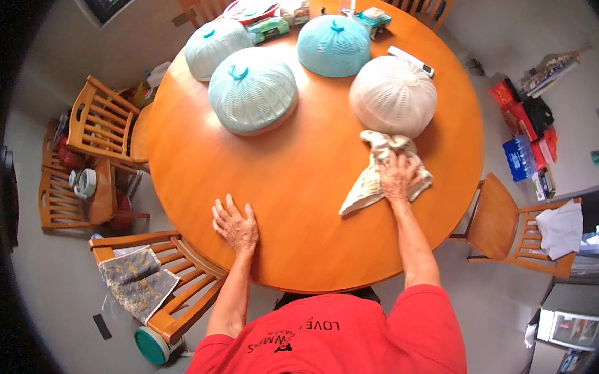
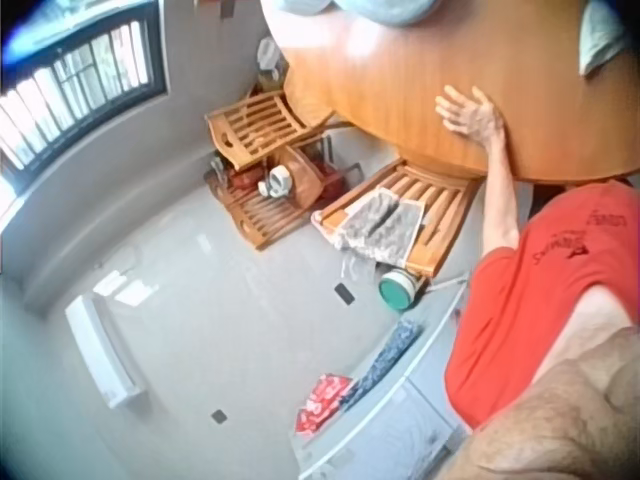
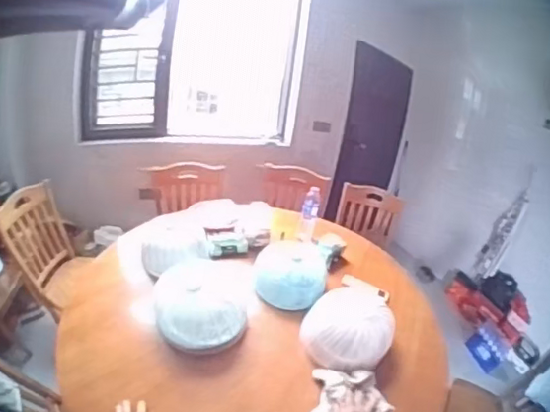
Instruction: The person wipes a round wooden dining table and several wooden chairs using a white cloth. They lift and wipe under food covers on the table, then move to clean the chairs individually, including the backrests and seats, before returning to wipe the table surface again.
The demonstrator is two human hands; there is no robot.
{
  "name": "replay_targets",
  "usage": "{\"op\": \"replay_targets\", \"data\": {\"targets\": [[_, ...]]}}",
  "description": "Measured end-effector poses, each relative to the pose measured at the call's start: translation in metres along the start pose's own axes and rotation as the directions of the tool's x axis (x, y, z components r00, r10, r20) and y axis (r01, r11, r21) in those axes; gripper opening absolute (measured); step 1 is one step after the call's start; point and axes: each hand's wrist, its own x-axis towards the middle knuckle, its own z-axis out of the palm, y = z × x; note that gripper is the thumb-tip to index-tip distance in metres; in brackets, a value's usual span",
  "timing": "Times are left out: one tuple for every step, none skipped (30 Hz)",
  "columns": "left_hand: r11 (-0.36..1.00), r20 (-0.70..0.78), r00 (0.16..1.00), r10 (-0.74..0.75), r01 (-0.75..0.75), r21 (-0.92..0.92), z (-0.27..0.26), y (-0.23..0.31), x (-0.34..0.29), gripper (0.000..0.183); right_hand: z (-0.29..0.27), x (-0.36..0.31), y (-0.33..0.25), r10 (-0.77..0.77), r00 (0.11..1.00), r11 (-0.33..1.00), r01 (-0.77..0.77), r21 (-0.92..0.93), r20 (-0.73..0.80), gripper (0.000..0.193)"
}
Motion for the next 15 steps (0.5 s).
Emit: {"op": "replay_targets", "data": {"targets": [[1.0, 0.005, 1.0, 0.008, -0.008, 0.004, -0.001, 0.0, 0.0, 0.061, -0.002, -0.002, 0.003, 0.023, 1.0, 1.0, -0.023, 0.021, 0.004, 0.051], [1.0, 0.009, 1.0, 0.013, -0.013, 0.008, -0.001, 0.002, 0.0, 0.062, 0.004, -0.004, 0.007, -0.002, 0.999, 1.0, 0.003, 0.025, -0.046, 0.05], [1.0, 0.01, 1.0, 0.016, -0.016, 0.018, -0.001, 0.002, 0.0, 0.062, 0.008, -0.007, 0.009, -0.018, 0.999, 1.0, 0.02, 0.024, -0.044, 0.05], [1.0, 0.005, 1.0, 0.019, -0.019, 0.015, -0.001, 0.0, 0.001, 0.064, 0.005, -0.012, -0.009, -0.031, 0.999, 0.997, 0.033, 0.065, -0.029, 0.048], [1.0, -0.001, 1.0, 0.019, -0.019, 0.014, -0.001, 0.0, 0.0, 0.065, -0.001, -0.016, -0.024, -0.046, 0.999, 0.993, 0.047, 0.105, -0.014, 0.047], [1.0, -0.004, 1.0, 0.026, -0.026, 0.006, 0.0, -0.001, 0.0, 0.066, -0.012, -0.021, -0.047, -0.107, 0.994, 0.987, 0.103, 0.121, 0.031, 0.049], [0.997, 0.007, 1.0, 0.009, -0.008, -0.071, -0.003, -0.001, 0.001, 0.068, -0.015, -0.025, -0.069, -0.15, 0.986, 0.986, 0.143, 0.082, 0.076, 0.053], [0.989, 0.016, 1.0, -0.007, 0.009, -0.147, -0.008, -0.002, 0.001, 0.069, -0.007, -0.031, -0.093, -0.223, 0.971, 0.974, 0.218, 0.068, 0.088, 0.055], [0.973, 0.027, 1.0, -0.015, 0.021, -0.23, -0.009, -0.002, 0.002, 0.07, -0.002, -0.036, -0.116, -0.289, 0.952, 0.957, 0.285, 0.047, 0.098, 0.057], [0.956, -0.008, 0.999, -0.032, 0.028, -0.293, -0.009, -0.005, 0.002, 0.074, -0.01, -0.039, -0.148, -0.427, 0.902, 0.9, 0.417, 0.126, 0.069, 0.057], [0.943, -0.019, 0.999, -0.044, 0.035, -0.33, -0.01, -0.008, 0.002, 0.074, -0.021, -0.042, -0.181, -0.552, 0.833, 0.82, 0.537, 0.197, 0.029, 0.058], [0.928, -0.028, 0.998, -0.048, 0.034, -0.372, -0.013, -0.008, 0.002, 0.075, -0.026, -0.044, -0.209, -0.623, 0.781, 0.761, 0.594, 0.26, 0.038, 0.058], [0.911, -0.039, 0.998, -0.053, 0.033, -0.411, -0.016, -0.007, 0.003, 0.075, -0.027, -0.045, -0.236, -0.691, 0.721, 0.693, 0.645, 0.323, 0.042, 0.059], [0.907, -0.065, 0.996, -0.058, 0.026, -0.419, -0.02, -0.006, 0.005, 0.075, -0.027, -0.044, -0.262, -0.753, 0.658, 0.608, 0.704, 0.367, -0.015, 0.059], [0.9, -0.086, 0.995, -0.048, 0.006, -0.436, -0.021, -0.006, 0.006, 0.076, -0.025, -0.042, -0.284, -0.801, 0.594, 0.519, 0.752, 0.406, -0.075, 0.059]]}}
